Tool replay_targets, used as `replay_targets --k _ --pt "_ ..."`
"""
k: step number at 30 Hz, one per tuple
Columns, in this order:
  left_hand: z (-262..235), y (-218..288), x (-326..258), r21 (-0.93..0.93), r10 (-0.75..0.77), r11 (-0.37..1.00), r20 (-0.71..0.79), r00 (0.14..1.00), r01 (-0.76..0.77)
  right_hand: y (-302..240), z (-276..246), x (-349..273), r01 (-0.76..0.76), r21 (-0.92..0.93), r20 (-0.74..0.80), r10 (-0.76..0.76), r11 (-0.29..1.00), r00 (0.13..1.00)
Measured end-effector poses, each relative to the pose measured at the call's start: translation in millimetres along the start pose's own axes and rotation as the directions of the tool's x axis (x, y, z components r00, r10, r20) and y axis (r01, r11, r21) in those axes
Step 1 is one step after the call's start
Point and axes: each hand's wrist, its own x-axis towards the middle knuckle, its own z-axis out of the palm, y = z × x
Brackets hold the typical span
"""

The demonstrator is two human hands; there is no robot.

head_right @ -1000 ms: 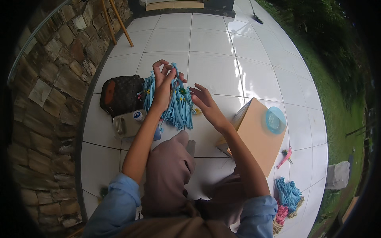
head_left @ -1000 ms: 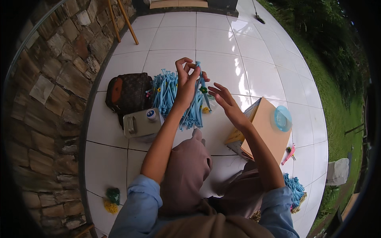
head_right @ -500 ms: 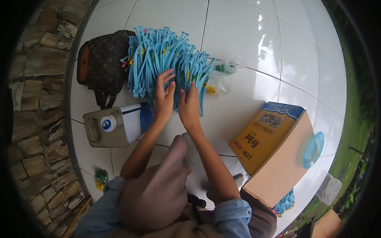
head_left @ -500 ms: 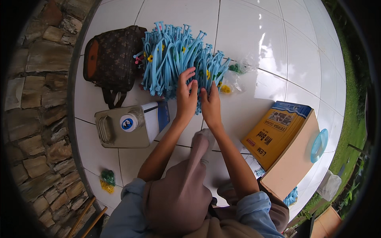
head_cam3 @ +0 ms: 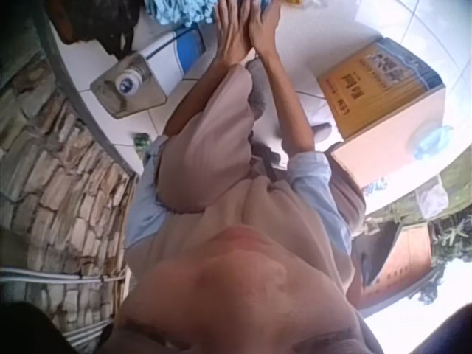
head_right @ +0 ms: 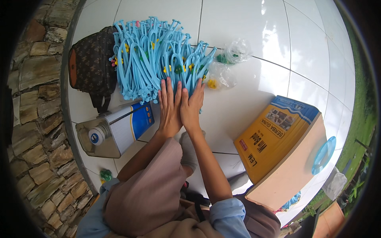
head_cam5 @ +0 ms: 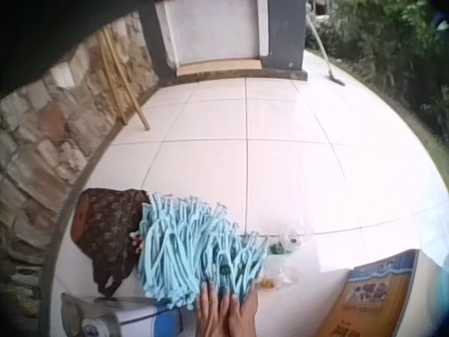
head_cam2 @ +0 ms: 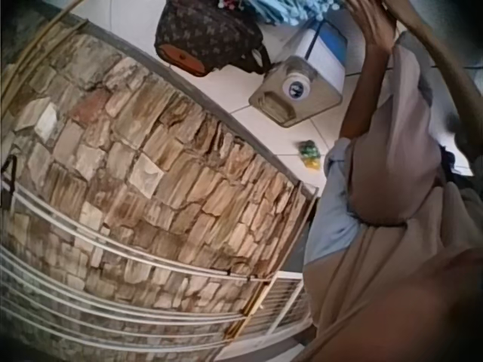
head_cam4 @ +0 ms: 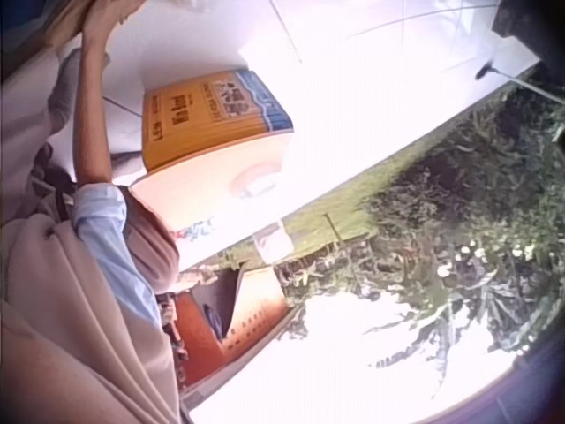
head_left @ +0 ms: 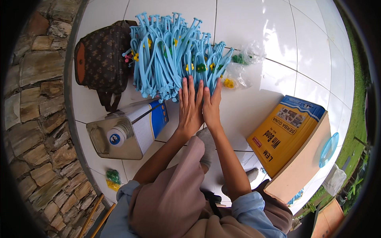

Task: The person applies adhesive to blue shoe straps using a brush, dipping the brush into a small dish of liquid, and then sets the straps onto a stack of similar blue components.

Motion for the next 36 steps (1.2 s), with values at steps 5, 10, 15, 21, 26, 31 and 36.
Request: replay_targets --k 5,10,15,21,26,31,36 --pt "11 -14 15 0.05 0.076 0.996 -0.02 0.997 -0.074 14 9 14 0.045 -0.021 0.045 -0.044 0.999 0.998" --pt "10 0 23 0.0 0.108 0.994 -0.066 0.992 -0.108 18 2 22 0.124 -0.072 -0.01 -0.125 0.99 0.992" --pt "-1 1 8 0.04 0.134 0.991 -0.105 0.985 -0.13 -18 -26 -3 -0.072 -0.083 0.034 0.075 0.994 0.997" --pt "-35 28 19 -0.131 -0.013 0.991 0.112 0.994 0.028 -30 -71 2 0.058 -0.07 0.157 -0.046 0.996 0.987" --pt "-33 22 20 -0.221 0.085 0.971 -0.047 0.995 -0.093 -36 -99 -3 0.245 -0.28 0.227 -0.184 0.928 0.956" --pt "-18 22 28 -0.486 0.083 0.851 -0.251 0.964 -0.2 -27 -89 -7 0.16 -0.036 0.104 -0.156 0.986 0.982" --pt "-2 24 60 -0.577 -0.04 0.816 0.02 0.999 0.044 -28 -73 -14 0.166 0.091 -0.091 -0.158 0.982 0.983"
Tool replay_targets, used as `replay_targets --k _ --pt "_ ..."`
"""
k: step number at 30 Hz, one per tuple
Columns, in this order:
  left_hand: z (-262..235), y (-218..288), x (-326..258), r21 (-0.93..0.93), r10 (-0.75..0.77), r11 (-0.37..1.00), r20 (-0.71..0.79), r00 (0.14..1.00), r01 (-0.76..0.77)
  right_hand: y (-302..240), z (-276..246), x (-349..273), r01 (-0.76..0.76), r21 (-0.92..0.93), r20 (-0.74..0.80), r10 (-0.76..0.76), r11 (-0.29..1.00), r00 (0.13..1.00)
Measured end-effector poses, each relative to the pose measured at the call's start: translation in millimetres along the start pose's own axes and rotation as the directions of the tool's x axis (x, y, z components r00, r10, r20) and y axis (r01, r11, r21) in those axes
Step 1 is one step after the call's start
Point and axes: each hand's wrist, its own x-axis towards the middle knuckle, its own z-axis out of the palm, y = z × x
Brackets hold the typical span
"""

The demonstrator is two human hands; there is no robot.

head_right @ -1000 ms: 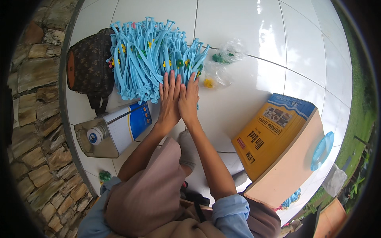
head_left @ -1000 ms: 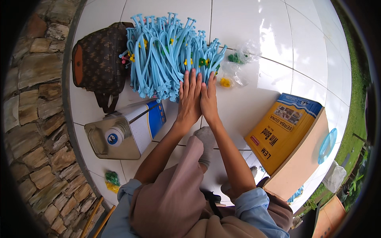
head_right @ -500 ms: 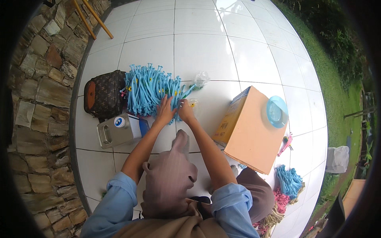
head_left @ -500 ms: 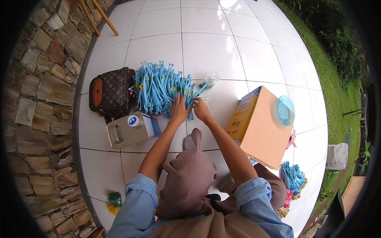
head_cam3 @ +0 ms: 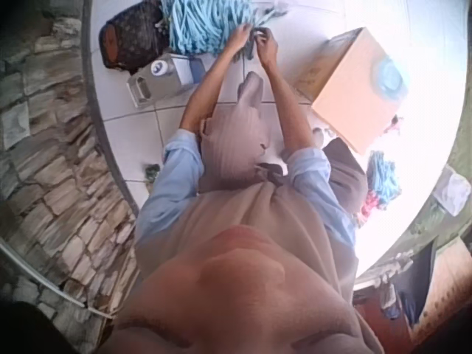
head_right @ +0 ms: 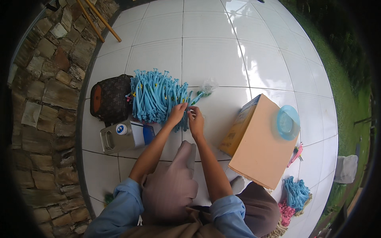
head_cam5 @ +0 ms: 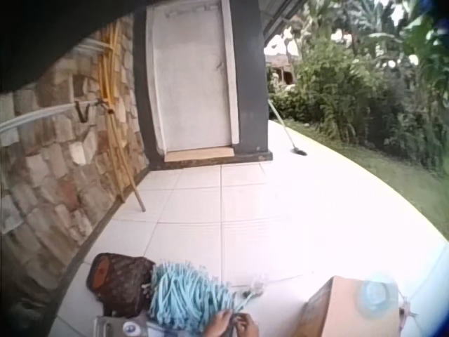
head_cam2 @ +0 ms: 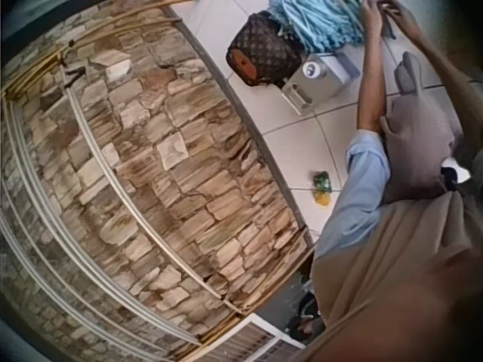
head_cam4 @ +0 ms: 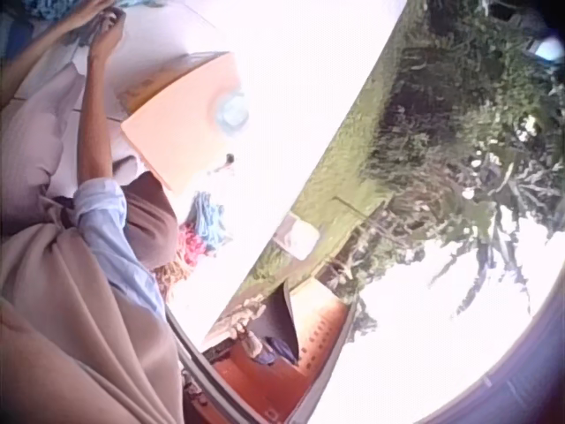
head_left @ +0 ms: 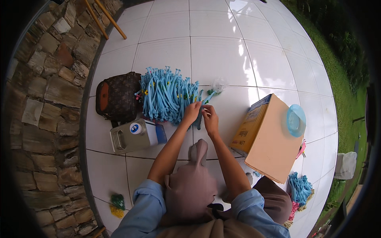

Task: The person applies adhesive to blue shoe straps using a brush, dipping the brush into a small dish of liquid, and then sets the straps onto a stack of similar blue components.

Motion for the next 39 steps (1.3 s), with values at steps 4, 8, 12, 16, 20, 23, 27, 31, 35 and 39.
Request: replay_targets --k 4,8,12,16,20,23,27,31,35,39 --pt "6 -3 13 -0.202 -0.166 0.954 0.253 0.953 0.22 14 7 12 0.058 -0.012 -0.188 -0.059 0.998 0.98" --pt "10 -6 14 -0.444 -0.183 0.855 0.224 0.957 0.267 13 9 21 0.07 -0.117 -0.251 -0.097 0.991 0.963" --pt "18 -5 14 -0.501 -0.242 0.82 0.132 0.961 0.275 14 11 33 0.049 -0.23 -0.296 -0.118 0.972 0.948" --pt "19 -1 12 -0.581 -0.315 0.766 0.03 0.948 0.273 -1 18 35 -0.038 -0.091 -0.358 0.003 0.995 0.934" --pt "15 -6 11 -0.59 -0.298 0.77 0.005 0.955 0.243 0 13 37 -0.074 -0.006 -0.401 0.065 0.997 0.914" --pt "13 -12 9 -0.541 -0.291 0.802 0.016 0.956 0.253 -3 9 35 -0.006 0.192 -0.367 0.078 0.981 0.927" --pt "18 -10 7 -0.618 -0.317 0.731 0.068 0.946 0.29 3 5 33 0.056 0.325 -0.365 0.071 0.944 0.928" --pt "21 1 13 -0.684 -0.322 0.645 0.16 0.933 0.34 4 8 30 -0.002 0.334 -0.363 0.131 0.942 0.923" --pt "22 17 15 -0.685 -0.387 0.609 0.183 0.904 0.4 6 8 28 -0.011 0.259 -0.399 0.117 0.966 0.91" --pt "30 2 19 -0.759 -0.421 0.57 0.059 0.905 0.315 0 8 23 -0.038 0.185 -0.394 0.109 0.982 0.912"
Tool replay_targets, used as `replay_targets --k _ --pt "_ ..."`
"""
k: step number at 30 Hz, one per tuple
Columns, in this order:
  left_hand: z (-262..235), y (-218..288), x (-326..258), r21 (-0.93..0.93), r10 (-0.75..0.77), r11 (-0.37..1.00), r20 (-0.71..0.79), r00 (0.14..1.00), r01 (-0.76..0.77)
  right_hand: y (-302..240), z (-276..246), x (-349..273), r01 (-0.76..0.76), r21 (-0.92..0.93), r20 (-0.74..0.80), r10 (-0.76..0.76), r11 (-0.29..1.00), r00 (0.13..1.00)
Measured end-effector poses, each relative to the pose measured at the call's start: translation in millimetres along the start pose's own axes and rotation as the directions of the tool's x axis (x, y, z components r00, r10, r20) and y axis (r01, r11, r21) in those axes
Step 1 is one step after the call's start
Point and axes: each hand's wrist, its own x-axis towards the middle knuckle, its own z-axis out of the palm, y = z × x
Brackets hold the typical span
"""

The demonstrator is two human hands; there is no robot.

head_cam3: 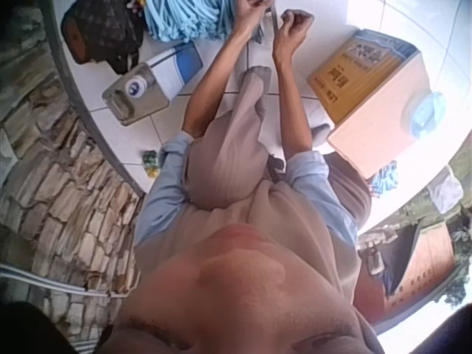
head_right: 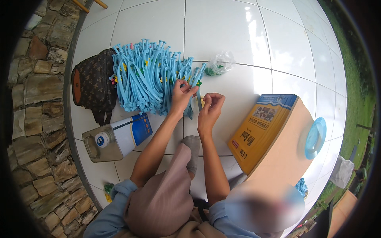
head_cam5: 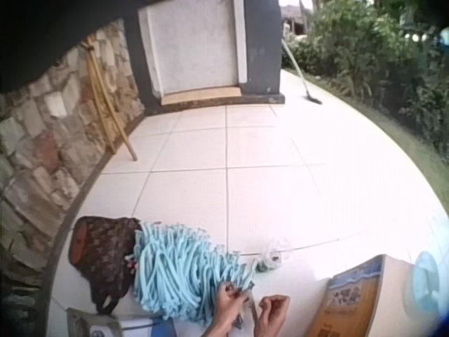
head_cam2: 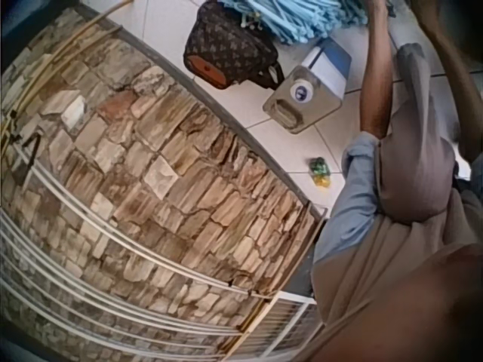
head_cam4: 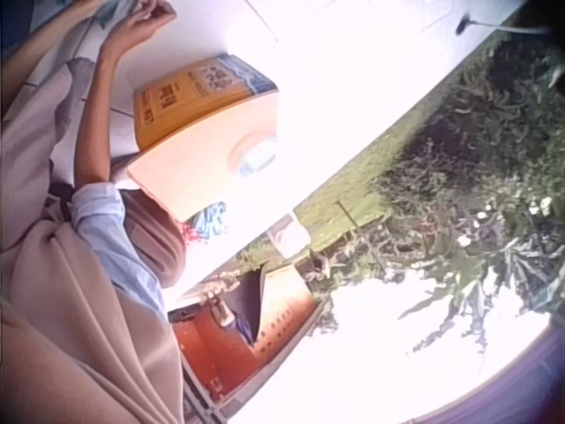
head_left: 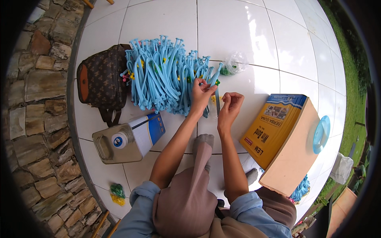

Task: The person applies adhesive to blue shoe straps using a brush, dipping the brush into a small dish of liquid, and then sets the straps onto a stack of similar blue components.

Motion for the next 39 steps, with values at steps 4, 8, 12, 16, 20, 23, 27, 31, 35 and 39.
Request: replay_targets --k 4,8,12,16,20,23,27,31,35,39 --pt "-7 -3 6 0.4 0.359 0.833 0.135 0.924 -0.382 -3 -7 2 -0.044 0.04 0.049 0.042 0.998 0.998" --pt "2 13 -6 0.682 0.555 0.504 0.213 0.804 -0.529 -22 -22 2 -0.184 0.185 0.172 0.153 0.965 0.973" --pt "5 31 -26 0.704 0.707 0.279 0.309 0.636 -0.653 -60 -38 -6 -0.235 0.294 0.161 0.194 0.926 0.968" --pt "16 63 -57 0.664 0.686 0.41 0.226 0.691 -0.625 -109 -65 -17 -0.106 0.255 0.163 0.065 0.961 0.984" --pt "59 105 -98 0.542 0.664 0.481 0.289 0.69 -0.69 -199 -106 -29 0.207 -0.013 0.126 -0.204 0.978 0.971" --pt "103 136 -139 0.397 0.63 0.486 0.458 0.627 -0.779 -262 -152 -35 0.582 -0.287 0.243 -0.53 0.761 0.812" --pt "156 174 -210 0.259 0.573 0.483 0.628 0.526 -0.836 -325 -224 -49 0.724 -0.355 0.219 -0.7 0.592 0.68" --pt "195 187 -278 0.113 0.463 0.602 0.758 0.46 -0.79 -346 -303 -78 0.637 -0.596 0.013 -0.788 0.488 0.616" --pt "230 158 -316 0.111 0.287 0.704 0.859 0.425 -0.701 -294 -384 -84 0.392 -0.63 -0.323 -0.685 0.671 0.653" --pt "254 110 -352 0.302 0.071 0.546 0.913 0.402 -0.781 -235 -460 -70 0.2 -0.503 -0.468 -0.459 0.841 0.755"
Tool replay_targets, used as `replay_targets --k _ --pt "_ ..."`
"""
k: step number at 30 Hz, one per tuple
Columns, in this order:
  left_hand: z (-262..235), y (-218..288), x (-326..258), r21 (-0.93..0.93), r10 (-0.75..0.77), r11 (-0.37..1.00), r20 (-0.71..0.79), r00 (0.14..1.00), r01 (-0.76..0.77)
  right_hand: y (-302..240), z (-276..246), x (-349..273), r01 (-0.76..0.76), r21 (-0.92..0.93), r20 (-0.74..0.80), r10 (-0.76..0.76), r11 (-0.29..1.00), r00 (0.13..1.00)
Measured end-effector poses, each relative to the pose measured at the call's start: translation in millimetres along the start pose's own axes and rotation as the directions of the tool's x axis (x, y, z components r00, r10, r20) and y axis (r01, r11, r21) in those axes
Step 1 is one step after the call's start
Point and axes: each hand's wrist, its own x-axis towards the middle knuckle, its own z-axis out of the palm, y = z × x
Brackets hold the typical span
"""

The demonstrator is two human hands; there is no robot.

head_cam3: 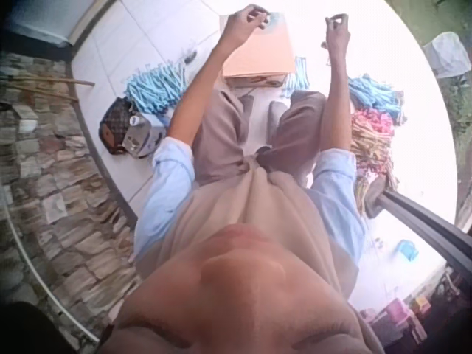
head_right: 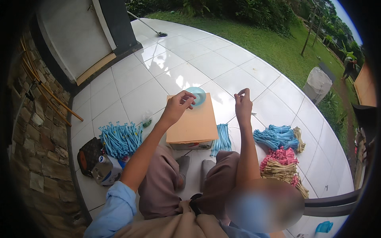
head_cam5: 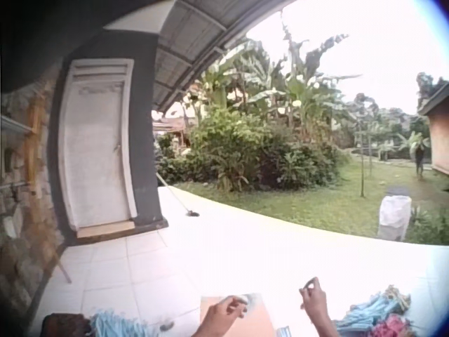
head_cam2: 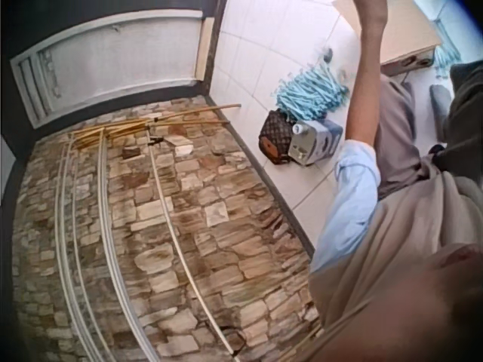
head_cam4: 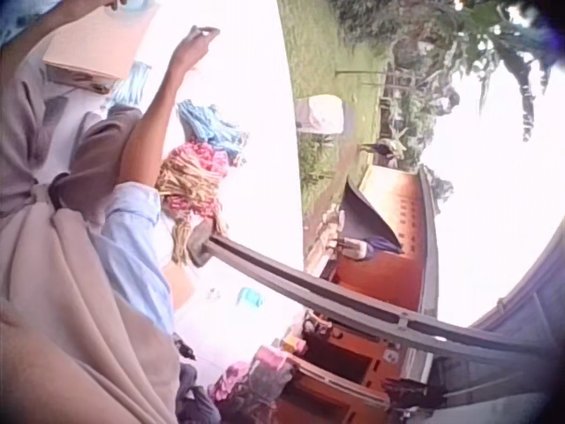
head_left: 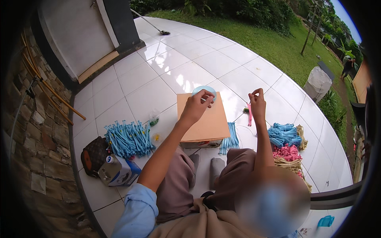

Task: The person applies adhesive to blue shoe straps using a brush, dipping the brush into a small dish of liquid, and then sets the straps onto a stack of similar blue components.

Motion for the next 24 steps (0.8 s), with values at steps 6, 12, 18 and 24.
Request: replay_targets --k 6,12,18,24 --pt "56 -78 11 0.426 0.004 0.903 0.117 0.993 -0.054 24 7 -29 0.323 -0.328 0.606 -0.064 0.888 0.793" --pt "150 -69 30 0.499 0.012 0.831 0.424 0.905 -0.245 99 -13 -36 -0.004 -0.522 0.685 0.422 0.853 0.594" --pt "267 -147 -7 0.597 -0.128 0.714 0.624 0.771 -0.364 205 -31 -78 0.31 -0.805 0.59 0.637 0.505 0.495" --pt "291 -235 -72 0.4 -0.094 0.916 0.25 0.964 -0.015 257 30 -104 -0.221 -0.681 0.537 0.681 0.698 0.497"
